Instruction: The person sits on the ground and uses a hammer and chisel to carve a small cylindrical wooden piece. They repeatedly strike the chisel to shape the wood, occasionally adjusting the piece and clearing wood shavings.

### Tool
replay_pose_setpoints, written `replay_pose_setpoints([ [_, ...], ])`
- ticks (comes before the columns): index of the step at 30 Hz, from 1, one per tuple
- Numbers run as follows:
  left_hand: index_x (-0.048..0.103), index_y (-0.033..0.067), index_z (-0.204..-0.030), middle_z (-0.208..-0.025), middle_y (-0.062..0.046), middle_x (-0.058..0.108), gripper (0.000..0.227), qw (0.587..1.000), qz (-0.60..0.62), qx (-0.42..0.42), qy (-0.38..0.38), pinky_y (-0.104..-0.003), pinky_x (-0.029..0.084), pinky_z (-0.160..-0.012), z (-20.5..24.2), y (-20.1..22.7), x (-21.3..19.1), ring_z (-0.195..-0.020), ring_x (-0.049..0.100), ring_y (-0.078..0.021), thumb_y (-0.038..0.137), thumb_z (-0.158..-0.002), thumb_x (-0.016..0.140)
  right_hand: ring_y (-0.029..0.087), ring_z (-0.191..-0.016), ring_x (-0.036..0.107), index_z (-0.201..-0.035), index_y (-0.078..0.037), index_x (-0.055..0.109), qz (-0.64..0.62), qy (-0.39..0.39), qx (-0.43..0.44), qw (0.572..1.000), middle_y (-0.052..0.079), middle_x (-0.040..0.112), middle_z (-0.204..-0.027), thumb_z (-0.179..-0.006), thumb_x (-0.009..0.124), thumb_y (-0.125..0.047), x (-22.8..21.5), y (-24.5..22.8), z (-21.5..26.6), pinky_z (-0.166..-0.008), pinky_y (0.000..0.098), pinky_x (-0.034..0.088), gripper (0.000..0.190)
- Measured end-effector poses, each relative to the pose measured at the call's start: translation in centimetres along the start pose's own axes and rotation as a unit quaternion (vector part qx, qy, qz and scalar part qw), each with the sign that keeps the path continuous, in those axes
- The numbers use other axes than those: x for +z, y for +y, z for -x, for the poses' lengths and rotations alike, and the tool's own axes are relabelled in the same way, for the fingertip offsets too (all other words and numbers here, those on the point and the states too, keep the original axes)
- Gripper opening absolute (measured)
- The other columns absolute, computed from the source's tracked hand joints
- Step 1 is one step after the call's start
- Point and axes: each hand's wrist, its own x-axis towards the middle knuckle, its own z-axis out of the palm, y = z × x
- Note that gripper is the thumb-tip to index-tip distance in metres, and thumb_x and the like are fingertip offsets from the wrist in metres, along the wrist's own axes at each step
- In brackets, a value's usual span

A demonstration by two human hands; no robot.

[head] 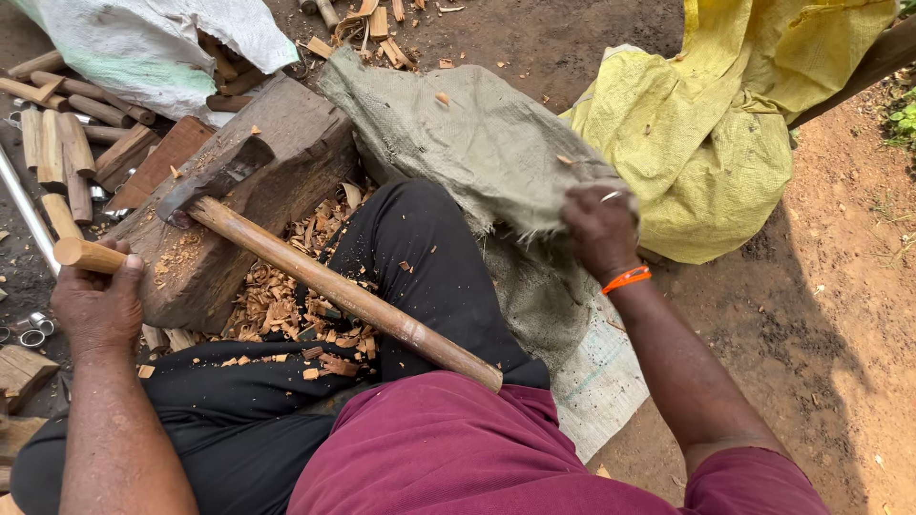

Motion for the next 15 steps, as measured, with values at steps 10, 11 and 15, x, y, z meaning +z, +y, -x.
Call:
replay_pose_setpoints([
  [10, 0.059, -0.0015, -0.139, -0.137, -0.015, 0.067, 0.037, 1.000, 0.021, 0.003, -0.004, -0.034, 0.053, -0.109, 0.0, -0.9, 0.0, -0.130, 0.066, -0.0225, -0.001, -0.105, 0.071, 0.038, -0.146, 0.032, -0.160, -0.017, 0.025, 0.155, -0.295, 0.073, 0.940, 0.014, 0.033, -0.160, -0.083, 0.064, -0.011, 10.3, -10.5, 5.4, -0.109, 0.0771, 0.018, 0.086],
  [11, 0.058, -0.0013, -0.139, -0.137, -0.015, 0.067, 0.037, 1.000, 0.013, 0.005, -0.001, -0.034, 0.053, -0.108, -0.2, -1.1, 0.0, -0.130, 0.066, -0.0222, -0.001, -0.104, 0.071, 0.037, -0.146, 0.031, -0.160, -0.017, 0.024, 0.206, -0.280, 0.048, 0.936, 0.014, 0.032, -0.160, -0.081, 0.066, -0.014, 11.2, -10.2, 4.8, -0.109, 0.0760, 0.018, 0.090],
  [15, 0.058, -0.0040, -0.139, -0.139, -0.018, 0.067, 0.036, 0.999, -0.023, 0.040, -0.003, -0.034, 0.055, -0.112, -0.6, -2.2, -0.4, -0.131, 0.066, -0.0239, -0.003, -0.105, 0.070, 0.027, -0.121, 0.055, -0.164, -0.019, 0.026, 0.150, -0.231, 0.119, 0.954, 0.010, 0.056, -0.132, -0.089, 0.065, -0.011, 14.3, -9.0, 1.9, -0.108, 0.0724, 0.027, 0.085],
])
